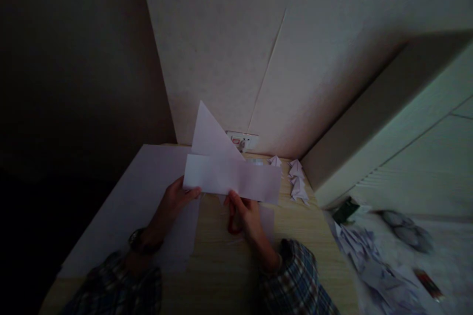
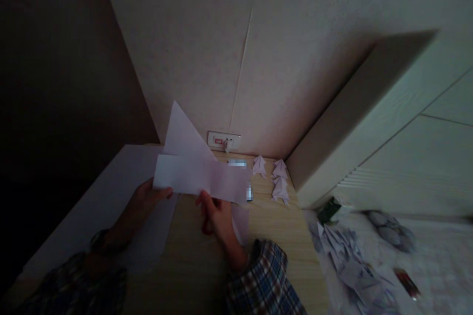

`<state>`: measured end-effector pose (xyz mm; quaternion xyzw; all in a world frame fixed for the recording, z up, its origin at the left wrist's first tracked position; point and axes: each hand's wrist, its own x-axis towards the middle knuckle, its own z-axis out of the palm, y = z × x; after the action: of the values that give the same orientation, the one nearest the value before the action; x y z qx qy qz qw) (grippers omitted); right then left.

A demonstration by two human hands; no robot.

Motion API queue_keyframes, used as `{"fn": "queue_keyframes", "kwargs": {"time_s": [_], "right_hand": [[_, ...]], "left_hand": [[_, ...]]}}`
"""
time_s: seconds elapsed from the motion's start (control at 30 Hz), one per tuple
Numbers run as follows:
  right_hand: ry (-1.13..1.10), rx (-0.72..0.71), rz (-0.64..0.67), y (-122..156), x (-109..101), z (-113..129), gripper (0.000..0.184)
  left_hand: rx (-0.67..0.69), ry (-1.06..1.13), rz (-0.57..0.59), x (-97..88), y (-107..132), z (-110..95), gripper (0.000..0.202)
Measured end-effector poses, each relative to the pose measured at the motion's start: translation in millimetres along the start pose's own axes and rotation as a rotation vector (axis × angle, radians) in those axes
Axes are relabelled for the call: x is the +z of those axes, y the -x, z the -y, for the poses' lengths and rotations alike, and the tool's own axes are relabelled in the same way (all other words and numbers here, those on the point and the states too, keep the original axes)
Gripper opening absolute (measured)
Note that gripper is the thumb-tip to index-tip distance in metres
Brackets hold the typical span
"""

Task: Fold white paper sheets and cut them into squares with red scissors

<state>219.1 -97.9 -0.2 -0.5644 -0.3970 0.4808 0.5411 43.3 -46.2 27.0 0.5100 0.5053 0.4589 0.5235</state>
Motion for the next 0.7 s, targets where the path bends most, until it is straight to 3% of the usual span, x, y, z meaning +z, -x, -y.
{"fn": "queue_keyframes", "kwargs": {"time_s": [0.17,0.37,0.53,0.7], "right_hand": [[0.020,-0.001,-0.008,0,-1,-3,0.058],[0.079,-0.003,-0.015,3,-2,-1,0.053],[0.151,0.050,-0.034,8,-1,6,0.054],[0.207,0.007,-0.067,8,-1,6,0.056]], "left_hand": [[-0.017,0.049,0.028,0.0,2,-1,0.039],[0.080,0.086,-0.048,0.6,0,4,0.037],[0.055,0.134,-0.104,2.4,0,4,0.052],[0.083,0.174,-0.097,2.5,0,2,0.054]]}}
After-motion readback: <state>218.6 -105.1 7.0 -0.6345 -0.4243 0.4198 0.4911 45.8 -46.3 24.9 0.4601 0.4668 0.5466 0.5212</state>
